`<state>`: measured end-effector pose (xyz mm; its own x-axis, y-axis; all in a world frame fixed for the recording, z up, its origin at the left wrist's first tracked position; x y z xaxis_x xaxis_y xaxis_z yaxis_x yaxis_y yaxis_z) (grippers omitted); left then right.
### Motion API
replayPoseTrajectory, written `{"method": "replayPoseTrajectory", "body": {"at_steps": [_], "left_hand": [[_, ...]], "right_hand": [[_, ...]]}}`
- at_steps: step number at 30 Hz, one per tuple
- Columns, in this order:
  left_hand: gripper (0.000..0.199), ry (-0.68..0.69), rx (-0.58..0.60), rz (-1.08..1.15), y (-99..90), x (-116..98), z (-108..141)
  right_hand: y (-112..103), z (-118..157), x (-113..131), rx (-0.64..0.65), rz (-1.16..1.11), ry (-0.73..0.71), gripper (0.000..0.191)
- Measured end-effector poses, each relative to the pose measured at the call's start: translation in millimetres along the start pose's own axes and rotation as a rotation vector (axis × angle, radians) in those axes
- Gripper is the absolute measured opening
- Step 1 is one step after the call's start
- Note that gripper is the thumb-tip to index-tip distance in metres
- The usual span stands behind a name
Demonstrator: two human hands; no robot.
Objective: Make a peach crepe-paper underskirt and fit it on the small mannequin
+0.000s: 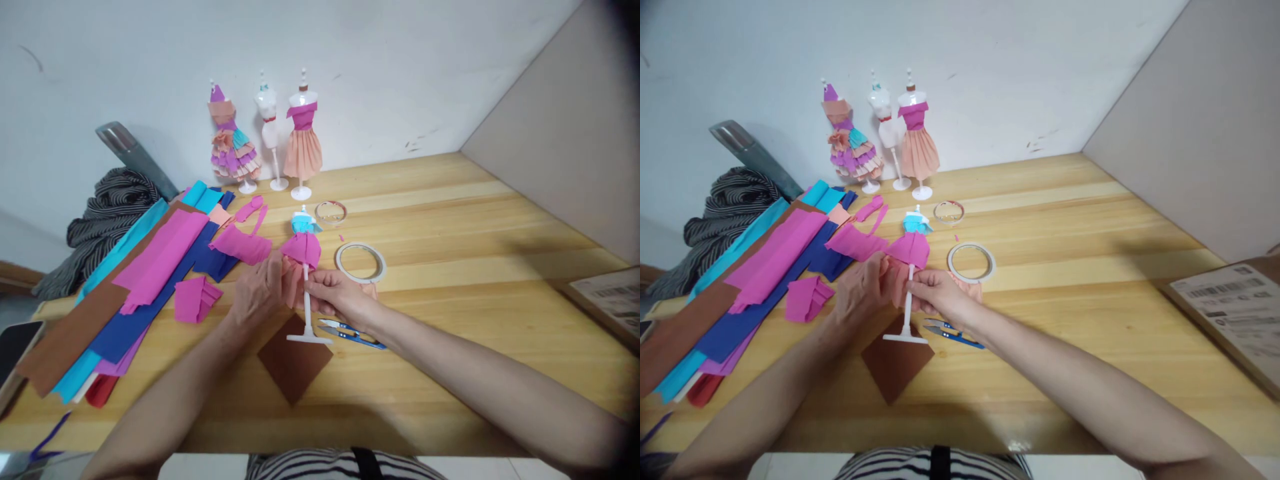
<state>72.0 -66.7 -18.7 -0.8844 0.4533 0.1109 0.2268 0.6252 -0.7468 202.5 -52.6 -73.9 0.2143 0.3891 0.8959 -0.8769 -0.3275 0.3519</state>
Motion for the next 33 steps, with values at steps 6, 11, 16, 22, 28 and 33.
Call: {"method": "replayPoseTrajectory", "body": {"at_steps": [6, 11, 16, 22, 28, 33], "left_hand": [[0.011, 0.004, 0.006, -0.049, 1.6, 1.1, 2.0], [0.018, 0.143, -0.063, -0.008, -1.7, 6.6, 0.4], [0.013, 0.185, -0.032, 0.018, -4.4, 2.9, 1.6], [0.005, 0.212, -0.005, 0.036, -6.6, -2.4, 3.7], [0.010, 0.249, 0.016, 0.037, -5.7, -2.6, 6.7], [0.013, 0.322, -0.001, 0.038, -4.8, -5.0, 8.7]], "right_hand": [[-1.5, -0.4, -0.8, 0.003, -0.029, 0.000, 0.042], [-7.0, -1.0, 6.4, 0.006, -0.090, 0.001, 0.041], [-14.7, -0.4, 22.8, 0.005, -0.157, -0.057, 0.035], [-31.3, -2.0, 33.8, -0.019, -0.173, -0.089, 0.027], [-40.9, -2.1, 42.5, -0.002, -0.176, -0.133, 0.022], [-40.0, -1.3, 47.4, 0.016, -0.166, -0.178, 0.021]]}}
Point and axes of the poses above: each hand's wrist, its own z-axis away from the middle knuckle, its own y-axis out of the palm, x = y × z, the point moved 4 cm from there along -z, towards the middle knuckle
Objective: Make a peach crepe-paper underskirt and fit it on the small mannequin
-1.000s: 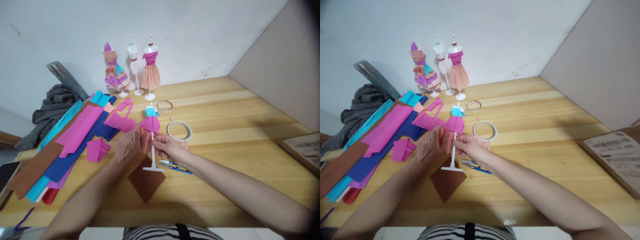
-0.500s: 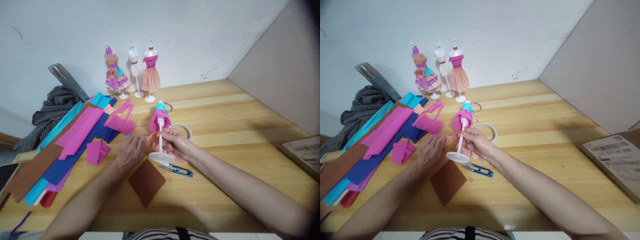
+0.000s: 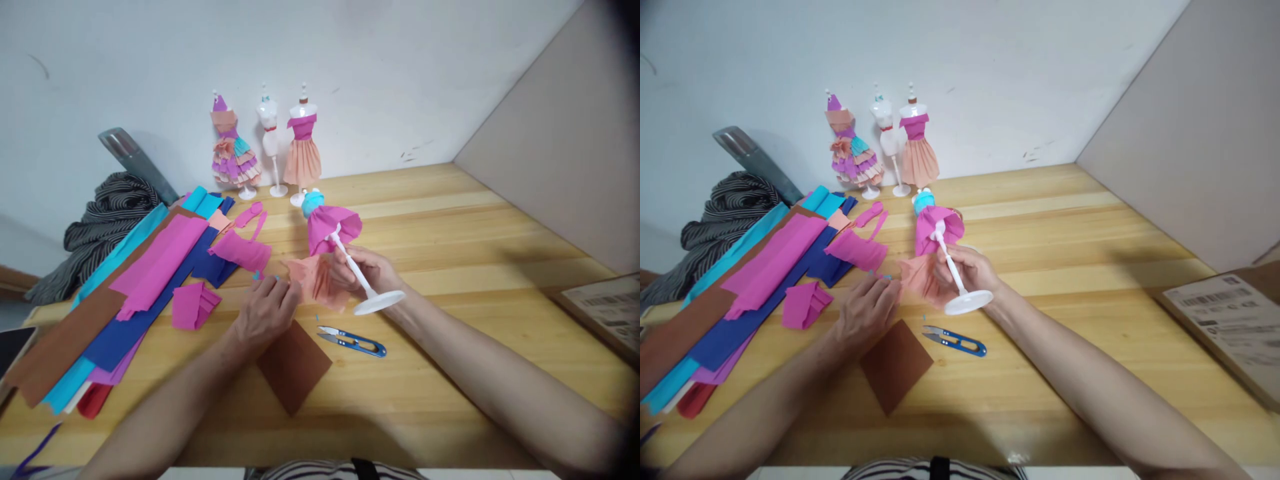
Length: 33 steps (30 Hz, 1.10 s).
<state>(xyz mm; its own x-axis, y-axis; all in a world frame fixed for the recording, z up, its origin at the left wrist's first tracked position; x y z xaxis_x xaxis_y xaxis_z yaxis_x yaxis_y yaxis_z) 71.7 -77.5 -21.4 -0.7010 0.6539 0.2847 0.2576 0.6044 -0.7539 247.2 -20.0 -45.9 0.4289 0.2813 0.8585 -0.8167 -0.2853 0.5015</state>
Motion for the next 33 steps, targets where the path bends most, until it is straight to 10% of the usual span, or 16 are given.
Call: {"method": "replayPoseTrajectory", "body": {"at_steps": [25, 33], "left_hand": [[0.012, 0.147, -0.117, 0.187, -9.1, 14.1, -33.6], [0.011, -0.001, -0.152, 0.265, -14.6, 23.6, -26.8]], "right_hand": [[21.0, -12.4, 6.7, 0.098, 0.141, -0.125, 0.032], [17.0, -12.7, 23.3, 0.105, 0.209, -0.115, 0.031]]}}
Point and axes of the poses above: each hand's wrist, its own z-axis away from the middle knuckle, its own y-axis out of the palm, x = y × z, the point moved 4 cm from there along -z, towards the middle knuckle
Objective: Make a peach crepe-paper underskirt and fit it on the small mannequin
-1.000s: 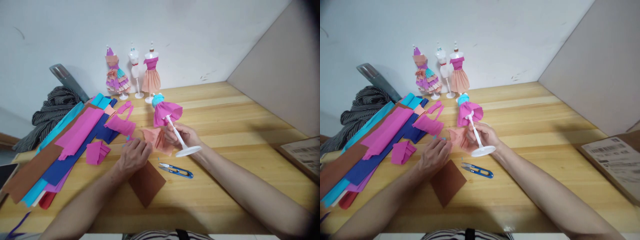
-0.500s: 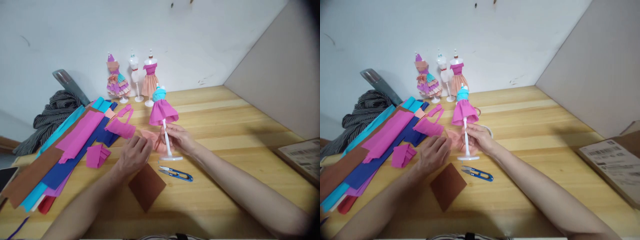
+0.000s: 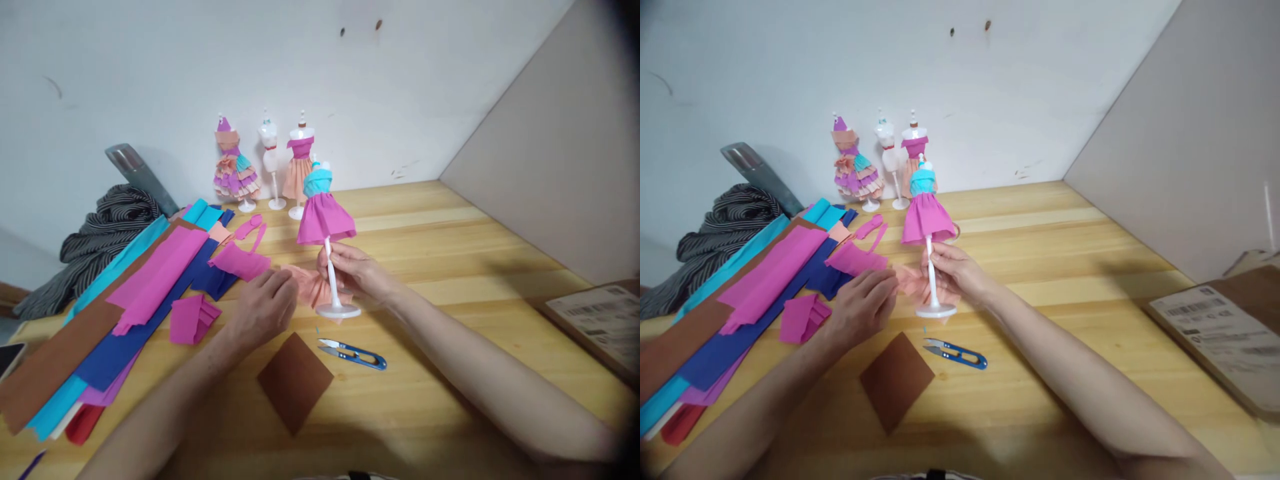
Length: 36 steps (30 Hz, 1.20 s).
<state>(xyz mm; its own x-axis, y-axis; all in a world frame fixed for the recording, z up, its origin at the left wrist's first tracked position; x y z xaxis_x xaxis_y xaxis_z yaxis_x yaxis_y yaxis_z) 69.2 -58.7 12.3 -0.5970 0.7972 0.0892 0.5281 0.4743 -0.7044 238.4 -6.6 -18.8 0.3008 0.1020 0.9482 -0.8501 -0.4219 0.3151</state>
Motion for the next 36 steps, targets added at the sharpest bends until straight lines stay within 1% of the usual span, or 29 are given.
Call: {"method": "replayPoseTrajectory", "body": {"at_steps": [4, 7, 10, 13, 16, 21, 26, 28, 31, 34, 36], "left_hand": [[0.012, -0.115, -0.026, -0.079, -4.6, 16.4, -0.4], [0.013, -0.169, -0.006, -0.106, -4.0, 27.9, -1.0], [0.015, -0.152, 0.034, -0.163, -2.8, 32.8, -1.8], [0.016, -0.097, 0.065, -0.233, -2.8, 33.8, -2.9], [0.016, -0.065, 0.079, -0.278, -2.5, 35.6, -3.0], [0.017, -0.094, 0.062, -0.282, -0.5, 39.7, -2.1], [0.016, -0.170, 0.052, -0.214, 1.3, 44.3, -6.1], [0.013, -0.201, 0.051, -0.167, 1.3, 47.6, -8.0], [0.009, -0.206, 0.038, -0.057, -0.2, 49.9, -9.8], [0.013, -0.147, 0.005, 0.042, -3.6, 45.4, -11.1], [0.016, -0.085, -0.004, 0.081, -5.8, 38.9, -11.5]], "right_hand": [[-13.7, -7.0, 9.9, -0.017, 0.073, 0.009, 0.028], [-24.3, -10.6, 16.3, -0.028, 0.127, 0.019, 0.026], [-36.5, -9.6, 19.9, -0.033, 0.202, 0.052, 0.026], [-51.6, -3.6, 20.8, -0.050, 0.280, 0.104, 0.028], [-66.7, 4.7, 20.7, -0.075, 0.301, 0.131, 0.030], [-89.5, 17.2, 16.0, -0.109, 0.360, 0.171, 0.028], [-109.2, 25.4, 10.2, -0.159, 0.391, 0.200, 0.034], [-113.6, 27.1, 10.7, -0.174, 0.391, 0.188, 0.036], [-115.9, 25.8, 15.7, -0.195, 0.407, 0.143, 0.035], [-111.7, 15.8, 24.7, -0.224, 0.420, 0.050, 0.033], [-103.1, 2.9, 30.4, -0.234, 0.419, -0.036, 0.032]]}}
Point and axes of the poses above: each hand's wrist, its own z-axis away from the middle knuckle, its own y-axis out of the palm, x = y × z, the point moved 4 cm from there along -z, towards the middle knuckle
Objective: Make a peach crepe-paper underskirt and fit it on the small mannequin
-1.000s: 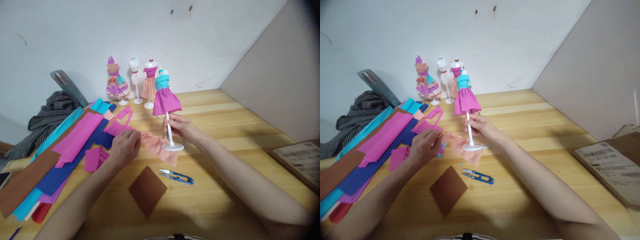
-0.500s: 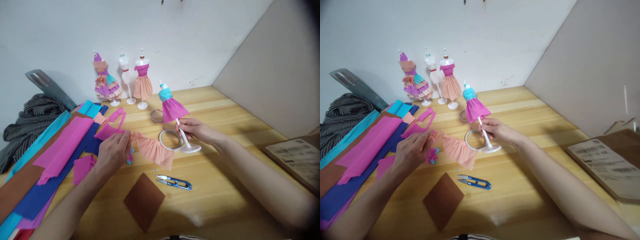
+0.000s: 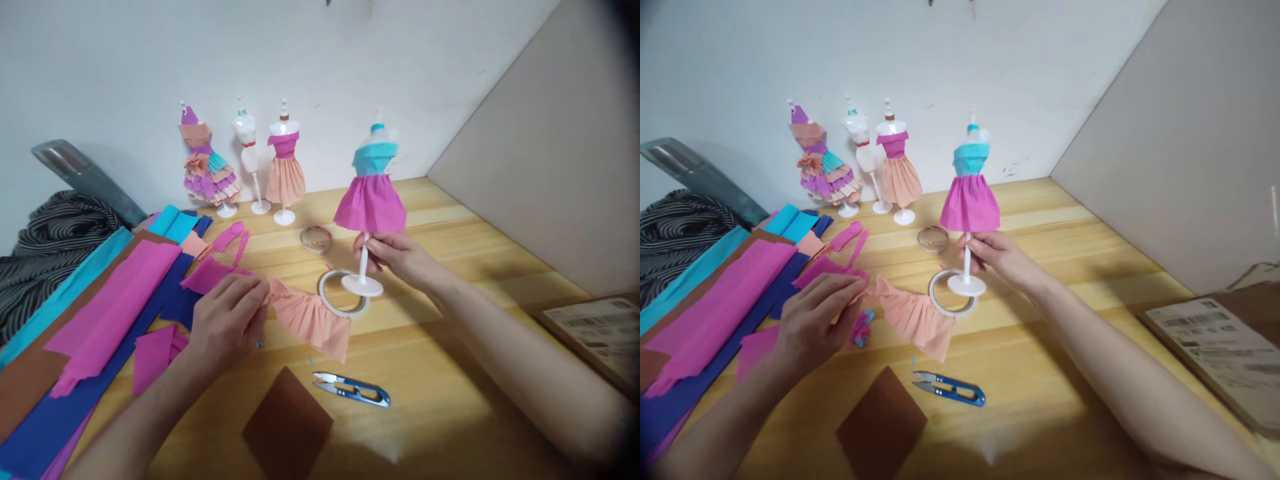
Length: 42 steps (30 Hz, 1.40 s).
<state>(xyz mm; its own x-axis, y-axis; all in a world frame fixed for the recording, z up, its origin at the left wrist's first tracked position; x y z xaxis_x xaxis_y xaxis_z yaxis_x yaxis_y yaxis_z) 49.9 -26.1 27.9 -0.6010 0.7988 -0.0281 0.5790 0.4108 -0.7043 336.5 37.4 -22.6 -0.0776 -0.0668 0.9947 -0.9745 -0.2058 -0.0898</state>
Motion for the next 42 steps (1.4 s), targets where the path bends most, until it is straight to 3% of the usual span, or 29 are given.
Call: {"method": "replayPoseTrajectory", "body": {"at_steps": [4, 10, 13, 17, 20, 24, 27, 30, 33, 42], "left_hand": [[0.019, 0.096, 0.035, 0.046, -1.5, -15.1, 2.0], [0.015, 0.071, 0.069, 0.096, -3.2, -29.2, 1.6], [0.015, 0.068, 0.050, 0.141, -6.0, -33.5, 0.3], [0.013, 0.083, 0.053, 0.187, -9.0, -41.5, 0.1], [0.015, 0.094, 0.089, 0.246, -10.2, -53.7, 0.4], [0.017, 0.064, 0.084, 0.269, -13.1, -74.6, 2.5], [0.014, 0.040, 0.104, 0.273, -14.1, -87.5, 6.0], [0.027, -0.095, 0.178, 0.505, -13.1, -89.5, 8.0], [0.026, -0.165, 0.158, 0.710, -16.0, -87.0, 6.3], [0.017, -0.221, 0.160, 0.692, -11.8, -83.0, 6.5]], "right_hand": [[36.7, -31.5, 7.5, 0.023, -0.007, -0.089, 0.032], [91.1, -74.5, -16.5, 0.078, -0.011, -0.050, 0.026], [100.4, -74.1, -18.4, 0.108, -0.064, -0.032, 0.023], [107.5, -58.0, -2.8, 0.197, -0.172, 0.006, 0.027], [120.6, -52.3, 2.3, 0.302, -0.355, 0.162, 0.021], [139.1, -53.4, -8.6, 0.372, -0.493, 0.378, 0.013], [142.3, -48.8, -21.3, 0.357, -0.526, 0.469, 0.011], [136.4, -37.9, -30.4, 0.309, -0.556, 0.540, 0.012], [130.1, -28.2, -34.5, 0.277, -0.551, 0.592, 0.017], [123.3, -27.1, -42.7, 0.260, -0.440, 0.640, 0.013]]}}
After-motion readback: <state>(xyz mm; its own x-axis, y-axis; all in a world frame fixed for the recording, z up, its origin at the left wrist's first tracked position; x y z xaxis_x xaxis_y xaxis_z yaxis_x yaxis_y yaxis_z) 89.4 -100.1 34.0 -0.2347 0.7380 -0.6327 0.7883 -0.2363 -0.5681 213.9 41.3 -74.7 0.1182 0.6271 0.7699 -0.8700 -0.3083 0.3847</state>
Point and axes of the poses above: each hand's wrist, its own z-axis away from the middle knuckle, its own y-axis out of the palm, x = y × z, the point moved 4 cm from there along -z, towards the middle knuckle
